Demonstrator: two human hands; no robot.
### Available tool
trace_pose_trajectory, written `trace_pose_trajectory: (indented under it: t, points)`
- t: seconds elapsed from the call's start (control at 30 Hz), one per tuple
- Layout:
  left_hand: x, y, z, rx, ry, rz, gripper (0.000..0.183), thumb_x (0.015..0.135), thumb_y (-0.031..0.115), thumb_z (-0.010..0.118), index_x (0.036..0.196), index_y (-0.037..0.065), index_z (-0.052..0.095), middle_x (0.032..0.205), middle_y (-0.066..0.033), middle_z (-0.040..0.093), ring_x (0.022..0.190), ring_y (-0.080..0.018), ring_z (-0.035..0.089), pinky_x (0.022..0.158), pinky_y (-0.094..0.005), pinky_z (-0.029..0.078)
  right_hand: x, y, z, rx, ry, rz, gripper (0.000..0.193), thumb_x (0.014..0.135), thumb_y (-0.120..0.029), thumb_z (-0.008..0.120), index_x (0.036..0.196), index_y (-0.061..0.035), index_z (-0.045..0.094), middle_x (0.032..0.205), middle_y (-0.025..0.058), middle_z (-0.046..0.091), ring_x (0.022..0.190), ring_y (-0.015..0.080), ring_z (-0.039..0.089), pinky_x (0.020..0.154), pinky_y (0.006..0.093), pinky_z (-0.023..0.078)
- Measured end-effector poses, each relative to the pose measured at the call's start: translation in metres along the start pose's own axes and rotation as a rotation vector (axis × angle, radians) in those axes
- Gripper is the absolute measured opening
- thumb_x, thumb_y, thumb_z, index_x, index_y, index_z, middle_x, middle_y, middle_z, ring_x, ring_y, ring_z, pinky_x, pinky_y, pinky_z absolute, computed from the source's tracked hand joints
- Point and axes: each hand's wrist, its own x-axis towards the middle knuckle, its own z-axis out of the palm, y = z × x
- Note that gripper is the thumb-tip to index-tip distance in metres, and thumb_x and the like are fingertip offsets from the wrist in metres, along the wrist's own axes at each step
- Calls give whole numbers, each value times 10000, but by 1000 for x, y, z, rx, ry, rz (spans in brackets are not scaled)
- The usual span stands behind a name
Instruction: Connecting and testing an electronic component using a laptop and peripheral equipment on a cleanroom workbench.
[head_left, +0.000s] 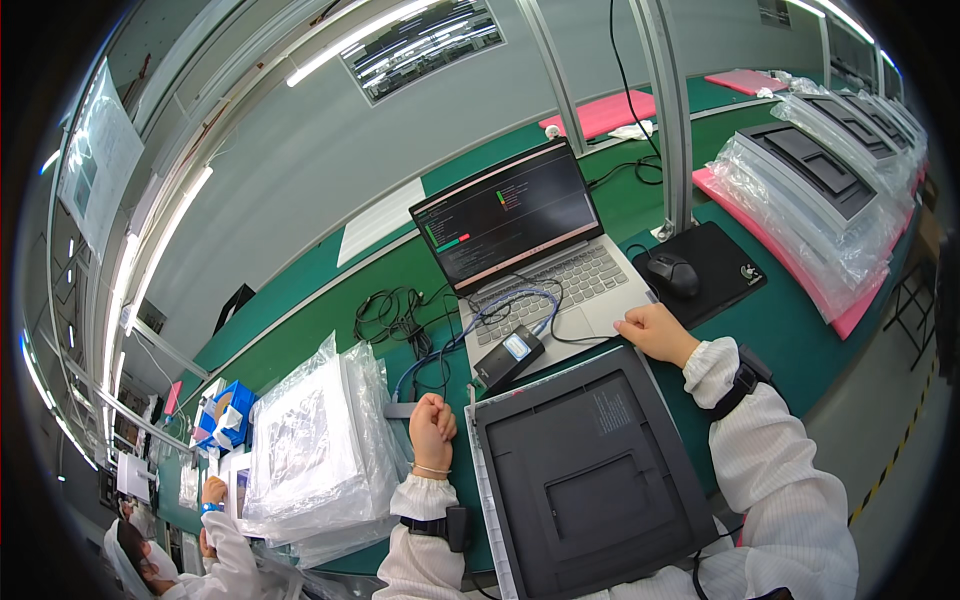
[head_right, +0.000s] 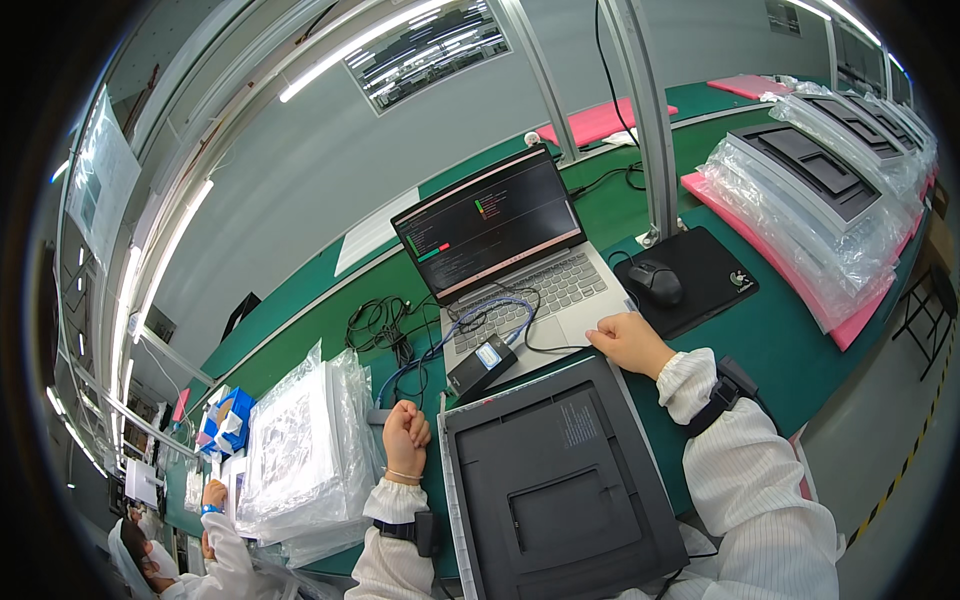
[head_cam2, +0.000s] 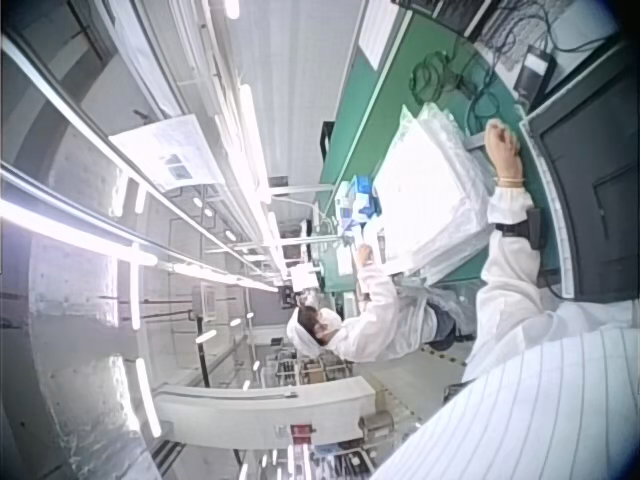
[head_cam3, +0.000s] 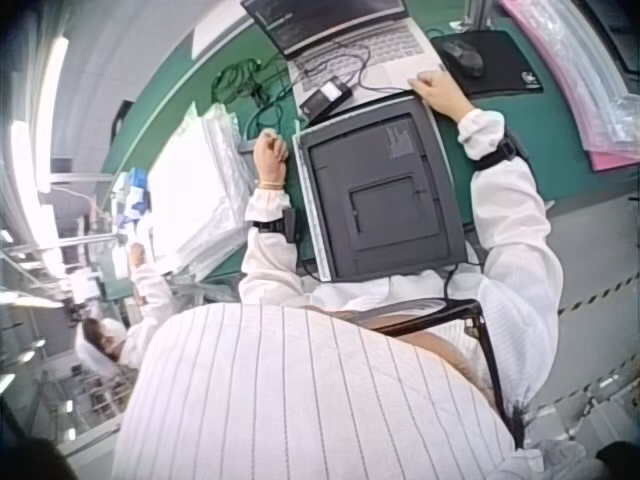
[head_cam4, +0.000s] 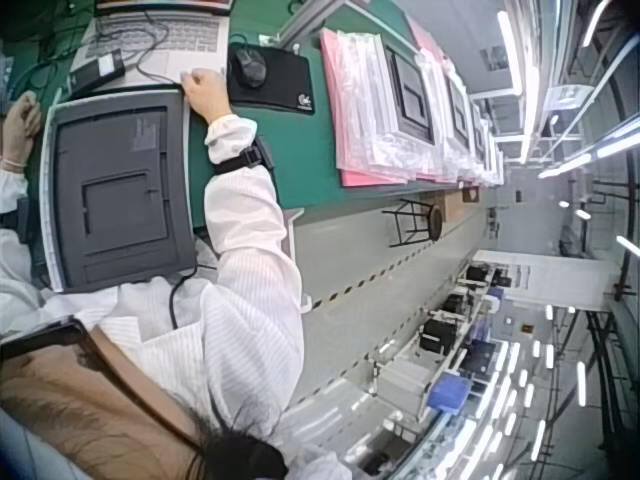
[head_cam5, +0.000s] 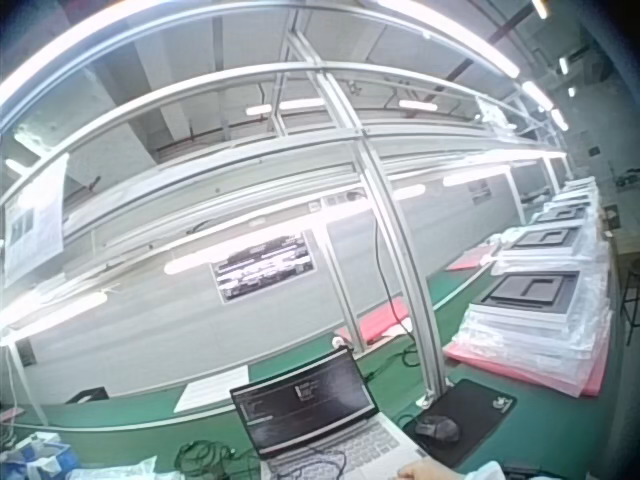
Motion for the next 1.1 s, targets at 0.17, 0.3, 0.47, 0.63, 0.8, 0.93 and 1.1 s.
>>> trace_pose_trajectory:
  t: [0.17, 0.3, 0.47, 0.63, 0.8, 0.93, 1.1]
  points:
    - [0, -1, 0, -13, 3, -5, 106, 878, 97, 359, 802, 91, 432, 486, 22, 306, 379, -81, 244, 381, -239, 209, 0, 1, 1, -22, 14, -17, 381, 861, -237, 604, 616, 48, 547, 505, 130, 496, 463, 179, 435, 489, 352, 369]
    - [1, -1, -2, 3, -5, 2, 105, 872, 93, 359, 797, 88, 433, 486, 21, 309, 379, -84, 245, 381, -240, 210, 1, 0, 1, -3, 7, 3, 376, 858, -237, 604, 623, 51, 552, 514, 142, 503, 468, 193, 452, 494, 355, 375]
    - [1, -1, -1, 3, -2, 4, 106, 869, 89, 357, 795, 85, 433, 486, 18, 309, 378, -83, 242, 377, -241, 208, 1, 1, 2, -17, 11, -15, 378, 859, -238, 603, 620, 51, 552, 514, 143, 503, 464, 197, 452, 495, 359, 375]
    - [3, -7, 2, -11, -14, 58, 113, 848, 54, 355, 778, 73, 443, 493, 14, 338, 374, -76, 248, 356, -234, 197, 0, 7, -1, -41, 29, -63, 390, 858, -241, 603, 607, 48, 535, 501, 138, 477, 459, 191, 424, 489, 367, 357]
    - [-2, -8, 1, -24, -6, 107, 119, 855, 50, 353, 782, 68, 446, 496, 10, 342, 375, -81, 257, 358, -236, 208, 2, 10, -2, 0, 30, -52, 406, 861, -249, 600, 603, 52, 511, 490, 131, 413, 471, 180, 370, 480, 369, 325]
    - [-32, -7, -12, -142, 128, 181, 112, 880, 72, 379, 796, 73, 452, 501, 9, 351, 378, -89, 275, 364, -245, 223, 5, 8, 5, 9, 51, -83, 415, 859, -254, 600, 599, 50, 492, 492, 131, 393, 477, 166, 348, 479, 376, 315]
    - [-153, 17, -15, 274, 120, -26, 145, 899, 126, 434, 762, 97, 474, 506, 31, 346, 392, -69, 289, 377, -235, 228, 7, 28, 4, -2, 121, -148, 408, 855, -246, 614, 603, 41, 470, 507, 134, 375, 492, 148, 356, 486, 372, 327]
